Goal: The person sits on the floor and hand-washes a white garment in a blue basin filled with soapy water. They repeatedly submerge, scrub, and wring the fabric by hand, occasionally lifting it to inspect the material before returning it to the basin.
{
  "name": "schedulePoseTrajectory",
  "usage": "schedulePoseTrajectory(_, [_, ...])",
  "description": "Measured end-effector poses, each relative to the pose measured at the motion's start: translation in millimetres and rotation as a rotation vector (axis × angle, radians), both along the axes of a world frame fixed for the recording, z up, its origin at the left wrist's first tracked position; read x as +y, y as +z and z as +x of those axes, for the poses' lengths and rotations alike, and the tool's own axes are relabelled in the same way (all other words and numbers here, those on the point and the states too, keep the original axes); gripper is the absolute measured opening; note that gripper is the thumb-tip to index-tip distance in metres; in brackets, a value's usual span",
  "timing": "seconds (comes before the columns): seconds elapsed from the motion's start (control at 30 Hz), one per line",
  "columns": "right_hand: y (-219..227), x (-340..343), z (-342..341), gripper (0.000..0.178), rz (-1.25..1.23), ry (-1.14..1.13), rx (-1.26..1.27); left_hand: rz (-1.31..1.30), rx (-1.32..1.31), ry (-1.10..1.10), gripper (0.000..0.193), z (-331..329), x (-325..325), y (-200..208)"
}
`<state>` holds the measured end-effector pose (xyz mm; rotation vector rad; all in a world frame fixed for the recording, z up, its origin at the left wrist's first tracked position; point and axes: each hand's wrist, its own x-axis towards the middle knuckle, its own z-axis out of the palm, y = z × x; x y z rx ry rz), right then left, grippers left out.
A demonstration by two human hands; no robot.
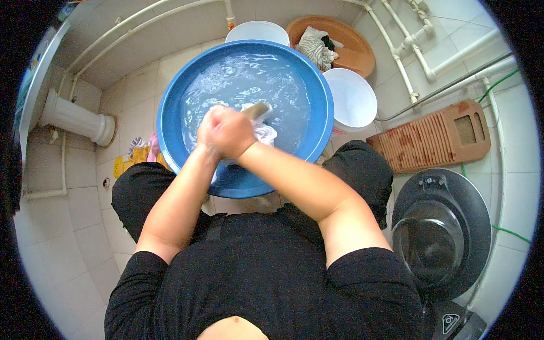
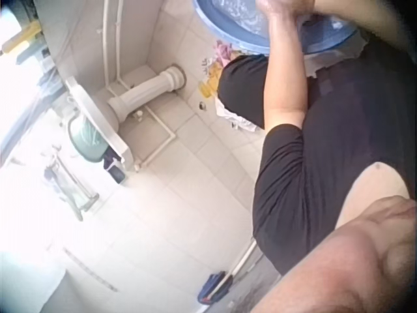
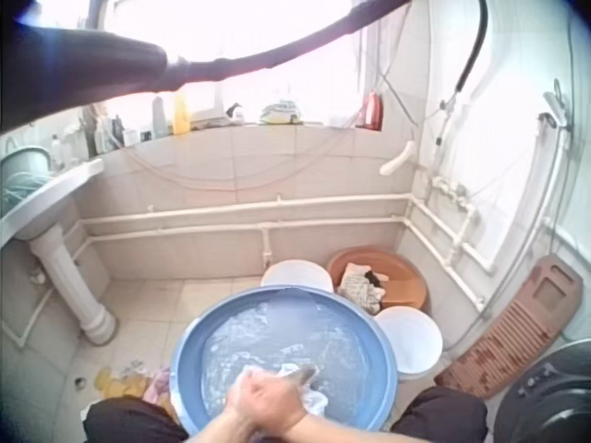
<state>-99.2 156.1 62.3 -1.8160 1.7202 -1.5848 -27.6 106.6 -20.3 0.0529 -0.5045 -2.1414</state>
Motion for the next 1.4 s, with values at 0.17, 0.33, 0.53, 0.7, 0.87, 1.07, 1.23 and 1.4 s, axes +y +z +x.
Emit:
schedulePoseTrajectory(0.17, [-25,-10,-6,0.012,-0.119,-0.042,0.081,0.363,-0.343,-0.040,0.037,1,-2,22])
schedulePoseTrajectory(0.33, [-48,-32,-95,0.044,0.689,-0.352,-0.227,0.394,-0.431,-0.136,0.029,2,5,103])
schedulePoseTrajectory(0.53, [-111,-20,-163,0.042,0.662,-0.640,-0.924,0.435,-0.726,0.467,0.035,36,-51,57])
schedulePoseTrajectory(0.7, [-128,-22,-163,0.042,0.718,-0.477,-1.429,0.149,-1.170,0.396,0.042,33,-35,12])
schedulePoseTrajectory(0.87, [-93,-31,-148,0.054,0.651,0.118,-1.188,-0.517,-2.049,0.334,0.075,31,-27,16])
schedulePoseTrajectory(1.07, [-132,-19,-127,0.061,0.838,-0.099,-0.564,-1.449,-1.880,0.715,0.071,29,-19,6])
schedulePoseTrajectory(1.23, [-104,-29,-151,0.029,0.603,-0.294,-0.883,-1.288,-1.607,0.112,0.029,18,-9,39])
schedulePoseTrajectory(1.4, [-123,-32,-174,0.035,0.556,-0.751,-0.487,-1.316,-1.424,0.123,0.024,19,-8,45])
